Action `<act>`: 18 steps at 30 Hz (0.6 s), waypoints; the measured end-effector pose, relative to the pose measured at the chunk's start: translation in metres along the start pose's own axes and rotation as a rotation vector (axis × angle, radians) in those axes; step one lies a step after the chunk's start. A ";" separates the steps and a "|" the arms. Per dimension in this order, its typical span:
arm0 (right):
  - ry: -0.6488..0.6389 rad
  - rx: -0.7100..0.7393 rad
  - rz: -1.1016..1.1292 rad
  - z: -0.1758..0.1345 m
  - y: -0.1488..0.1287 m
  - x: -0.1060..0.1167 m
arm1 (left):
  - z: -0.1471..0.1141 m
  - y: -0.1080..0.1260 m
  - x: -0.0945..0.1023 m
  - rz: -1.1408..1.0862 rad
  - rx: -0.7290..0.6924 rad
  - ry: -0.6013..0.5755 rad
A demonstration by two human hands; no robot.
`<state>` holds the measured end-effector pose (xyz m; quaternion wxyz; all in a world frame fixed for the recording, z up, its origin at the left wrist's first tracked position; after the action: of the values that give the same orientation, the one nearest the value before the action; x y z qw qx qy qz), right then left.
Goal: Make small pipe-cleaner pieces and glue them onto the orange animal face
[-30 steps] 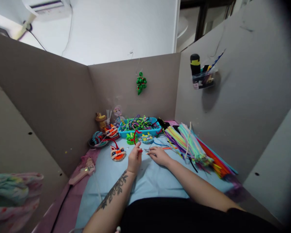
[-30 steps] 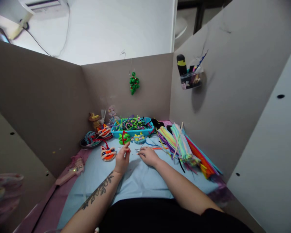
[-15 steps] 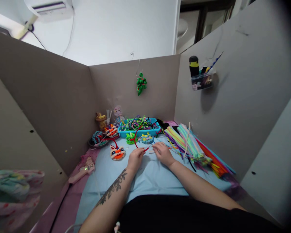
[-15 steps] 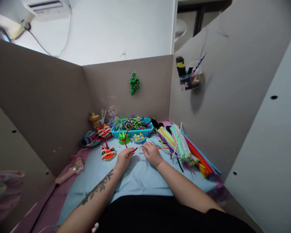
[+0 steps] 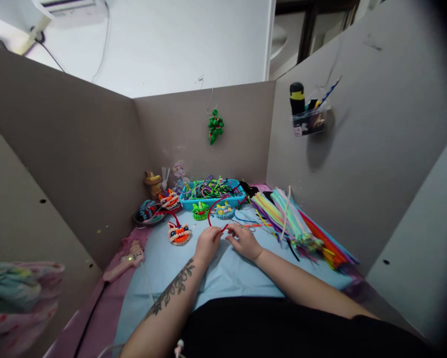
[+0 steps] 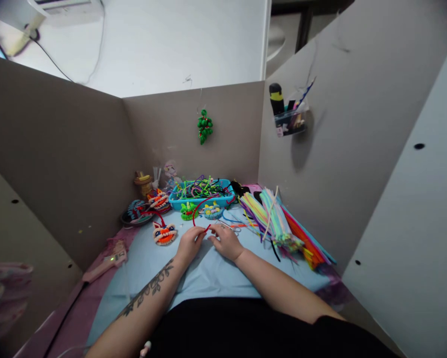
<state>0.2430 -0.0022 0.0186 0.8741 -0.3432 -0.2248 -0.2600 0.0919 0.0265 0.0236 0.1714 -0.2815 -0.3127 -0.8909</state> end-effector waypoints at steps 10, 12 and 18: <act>0.172 -0.300 0.393 0.021 -0.006 -0.004 | 0.001 0.003 0.005 -0.034 -0.003 0.027; 0.221 -0.359 0.443 0.028 -0.008 -0.010 | 0.000 0.002 0.011 -0.073 0.051 0.153; 0.379 -0.257 0.286 0.027 -0.017 -0.018 | -0.003 -0.011 0.008 -0.298 0.348 0.156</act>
<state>0.2131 0.0112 0.0345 0.8777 -0.4247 0.0285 -0.2201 0.0797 0.0317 0.0216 0.1075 -0.1289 -0.4853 -0.8581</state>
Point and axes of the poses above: each hand's wrist, its own z-axis towards the middle knuckle, its own x-axis out of the back of the hand, y = z × x, the point moved 3 cm from there along z, towards the middle knuckle, and after that the axes turned 2 degrees about z, right-handed, at the moved point
